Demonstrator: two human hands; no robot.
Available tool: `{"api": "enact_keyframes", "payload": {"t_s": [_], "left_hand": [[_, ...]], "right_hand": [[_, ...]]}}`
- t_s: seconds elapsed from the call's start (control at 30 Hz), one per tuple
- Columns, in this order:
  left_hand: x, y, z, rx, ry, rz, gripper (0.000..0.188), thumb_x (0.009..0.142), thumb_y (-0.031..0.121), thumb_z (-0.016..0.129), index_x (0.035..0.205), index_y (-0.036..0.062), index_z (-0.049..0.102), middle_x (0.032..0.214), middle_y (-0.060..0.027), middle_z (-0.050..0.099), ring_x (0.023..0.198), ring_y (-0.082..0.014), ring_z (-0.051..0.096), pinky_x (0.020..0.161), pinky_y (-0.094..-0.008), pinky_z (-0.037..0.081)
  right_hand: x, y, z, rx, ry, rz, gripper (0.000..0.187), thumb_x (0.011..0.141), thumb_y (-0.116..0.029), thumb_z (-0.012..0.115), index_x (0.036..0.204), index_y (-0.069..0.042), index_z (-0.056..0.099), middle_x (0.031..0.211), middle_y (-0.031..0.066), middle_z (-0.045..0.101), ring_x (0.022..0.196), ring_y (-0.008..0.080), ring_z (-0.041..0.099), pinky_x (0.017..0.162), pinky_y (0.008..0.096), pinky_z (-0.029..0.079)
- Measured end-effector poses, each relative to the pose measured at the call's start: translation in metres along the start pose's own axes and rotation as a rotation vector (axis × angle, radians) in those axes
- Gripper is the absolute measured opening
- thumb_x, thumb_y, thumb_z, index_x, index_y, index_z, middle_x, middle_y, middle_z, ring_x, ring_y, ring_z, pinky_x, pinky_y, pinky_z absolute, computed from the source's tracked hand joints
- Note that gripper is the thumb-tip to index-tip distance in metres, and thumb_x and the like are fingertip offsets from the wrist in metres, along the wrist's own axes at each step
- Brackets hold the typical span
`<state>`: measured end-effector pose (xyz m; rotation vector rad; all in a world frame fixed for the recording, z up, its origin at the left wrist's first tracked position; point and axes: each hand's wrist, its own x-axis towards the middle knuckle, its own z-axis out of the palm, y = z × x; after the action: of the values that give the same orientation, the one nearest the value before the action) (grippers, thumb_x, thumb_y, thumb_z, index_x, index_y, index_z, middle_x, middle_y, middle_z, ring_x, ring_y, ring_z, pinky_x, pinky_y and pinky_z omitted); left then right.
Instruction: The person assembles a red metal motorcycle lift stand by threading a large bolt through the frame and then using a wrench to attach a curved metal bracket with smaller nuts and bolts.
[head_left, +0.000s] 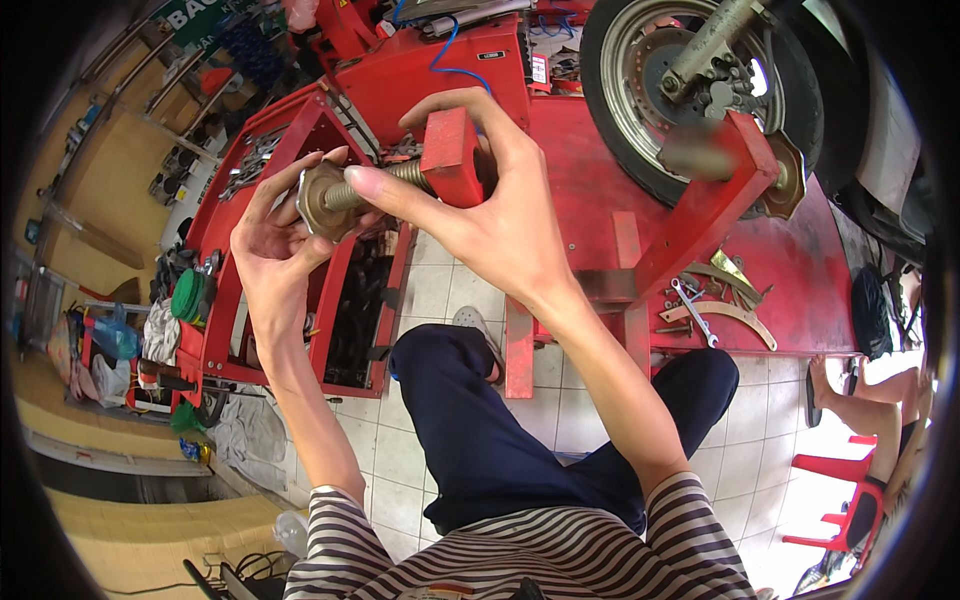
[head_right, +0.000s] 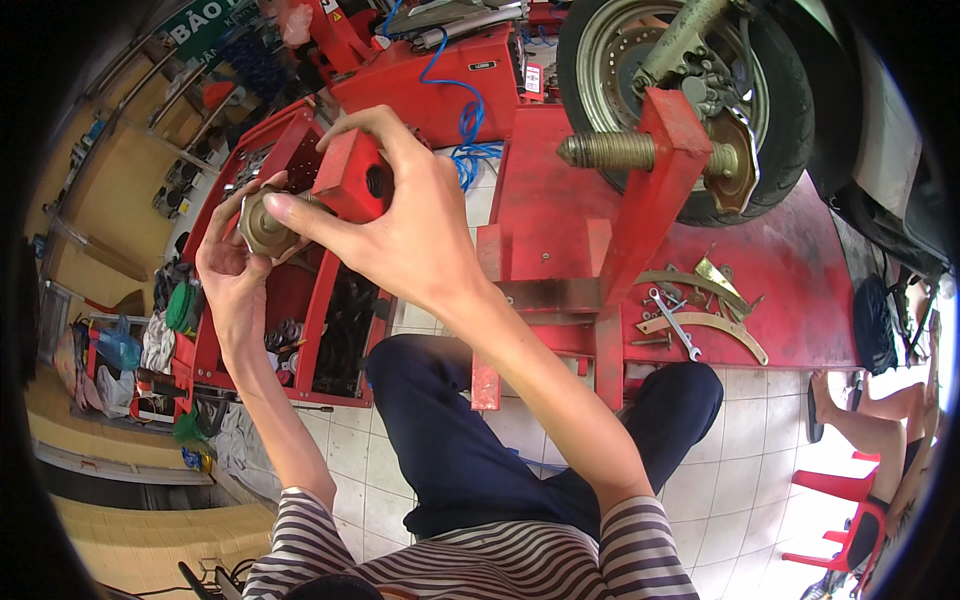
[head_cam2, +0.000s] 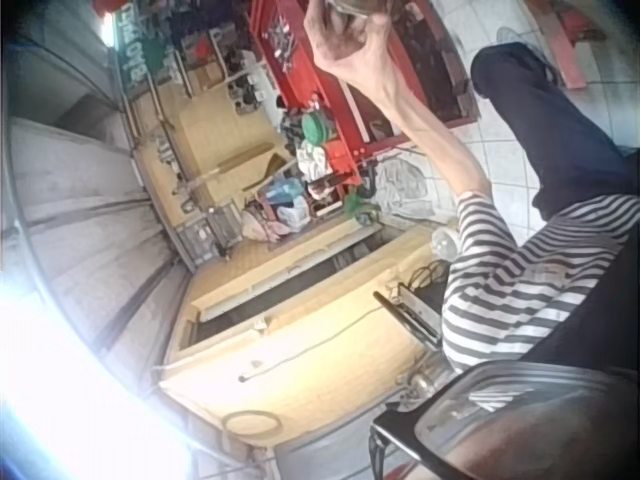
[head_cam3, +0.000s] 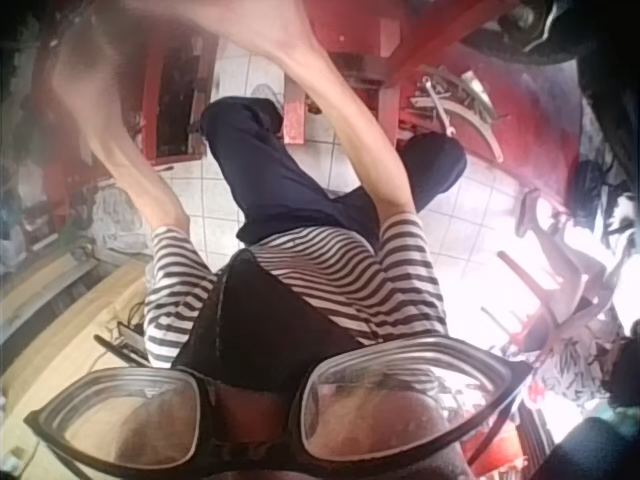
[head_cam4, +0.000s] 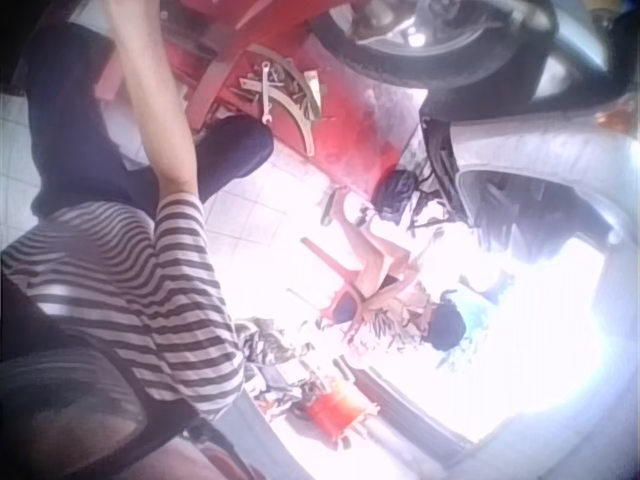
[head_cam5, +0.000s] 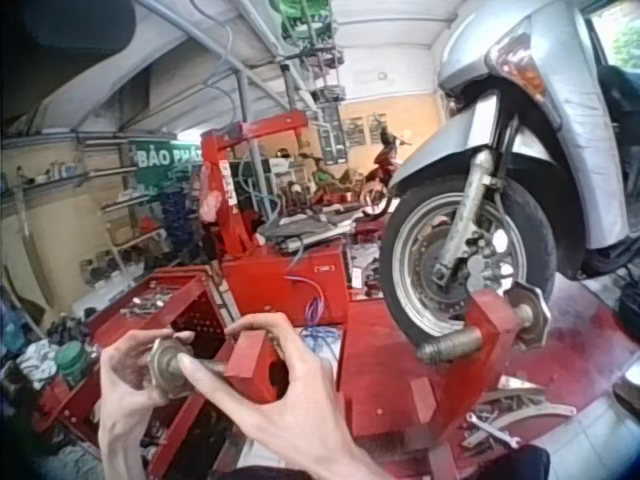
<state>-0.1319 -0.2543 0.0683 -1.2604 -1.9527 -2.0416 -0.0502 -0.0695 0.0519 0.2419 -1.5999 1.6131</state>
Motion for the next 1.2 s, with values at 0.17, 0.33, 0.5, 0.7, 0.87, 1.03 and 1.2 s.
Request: {"api": "enact_keyframes", "payload": {"t_s": [0.17, 0.33, 0.5, 0.7, 0.87, 1.03, 1.2], "left_hand": [[-0.007, -0.011, 0.004, -0.183, 0.092, -0.057, 0.082, 0.072, 0.032, 0.087, 0.133, -0.0084, 0.050, 0.126, -0.0224, 0.061, 0.112, -0.0258, 0.064, 0.093, -0.0389, 0.057], [-0.006, -0.005, 0.004, -0.259, 0.060, -0.138, 0.074, 0.076, 0.022, 0.084, 0.134, -0.0079, 0.049, 0.127, -0.0222, 0.060, 0.113, -0.0277, 0.064, 0.097, -0.0415, 0.055], [0.004, -0.006, 0.004, -0.222, -0.053, 0.112, 0.073, 0.064, 0.001, 0.087, 0.129, -0.0038, 0.054, 0.130, -0.0246, 0.058, 0.116, -0.0324, 0.062, 0.102, -0.0454, 0.052], [0.010, -0.025, -0.004, -0.251, -0.134, 0.303, 0.072, 0.059, -0.005, 0.089, 0.122, 0.0009, 0.056, 0.139, -0.0246, 0.051, 0.124, -0.0374, 0.056, 0.103, -0.0446, 0.052], [0.002, -0.016, 0.013, -0.183, -0.062, 0.241, 0.072, 0.072, 0.008, 0.086, 0.134, 0.0057, 0.051, 0.147, -0.0211, 0.043, 0.137, -0.0383, 0.041, 0.108, -0.0475, 0.046], [-0.010, -0.005, 0.022, -0.248, -0.020, -0.010, 0.055, 0.099, 0.034, 0.055, 0.135, -0.0057, 0.047, 0.137, -0.0207, 0.052, 0.126, -0.0312, 0.054, 0.100, -0.0426, 0.052], [-0.021, 0.003, 0.013, -0.105, -0.076, -0.138, 0.059, 0.104, 0.043, 0.041, 0.134, -0.0082, 0.049, 0.109, -0.0127, 0.065, 0.087, -0.0183, 0.065, 0.075, -0.0318, 0.053]], "right_hand": [[0.002, 0.000, -0.001, 0.012, -0.018, 0.048, 0.047, 0.072, -0.020, 0.085, 0.108, -0.003, 0.058, 0.092, 0.0134, 0.069, 0.083, 0.0206, 0.067, 0.077, 0.0341, 0.053], [-0.001, 0.002, 0.001, 0.047, 0.007, 0.011, 0.050, 0.072, -0.020, 0.085, 0.109, -0.003, 0.058, 0.098, 0.0137, 0.067, 0.092, 0.0207, 0.066, 0.084, 0.0344, 0.051], [0.000, 0.005, -0.003, 0.067, -0.021, -0.046, 0.052, 0.072, -0.019, 0.085, 0.112, -0.003, 0.056, 0.100, 0.0128, 0.067, 0.093, 0.0216, 0.066, 0.087, 0.0345, 0.050], [0.003, -0.008, -0.002, -0.008, -0.039, 0.021, 0.053, 0.071, -0.020, 0.087, 0.111, -0.004, 0.056, 0.098, 0.0105, 0.068, 0.086, 0.0215, 0.068, 0.087, 0.0372, 0.051], [-0.002, 0.001, 0.003, 0.037, 0.029, 0.022, 0.053, 0.071, -0.019, 0.088, 0.107, -0.003, 0.053, 0.090, 0.0108, 0.068, 0.083, 0.0193, 0.068, 0.084, 0.0359, 0.052], [-0.005, 0.005, 0.004, 0.110, 0.069, 0.023, 0.053, 0.072, -0.014, 0.087, 0.107, -0.002, 0.048, 0.088, 0.0114, 0.068, 0.081, 0.0177, 0.068, 0.081, 0.0336, 0.053], [-0.006, 0.004, 0.006, 0.148, 0.052, 0.024, 0.053, 0.073, -0.011, 0.085, 0.109, -0.002, 0.047, 0.087, 0.0114, 0.068, 0.083, 0.0170, 0.068, 0.080, 0.0326, 0.054]]}}
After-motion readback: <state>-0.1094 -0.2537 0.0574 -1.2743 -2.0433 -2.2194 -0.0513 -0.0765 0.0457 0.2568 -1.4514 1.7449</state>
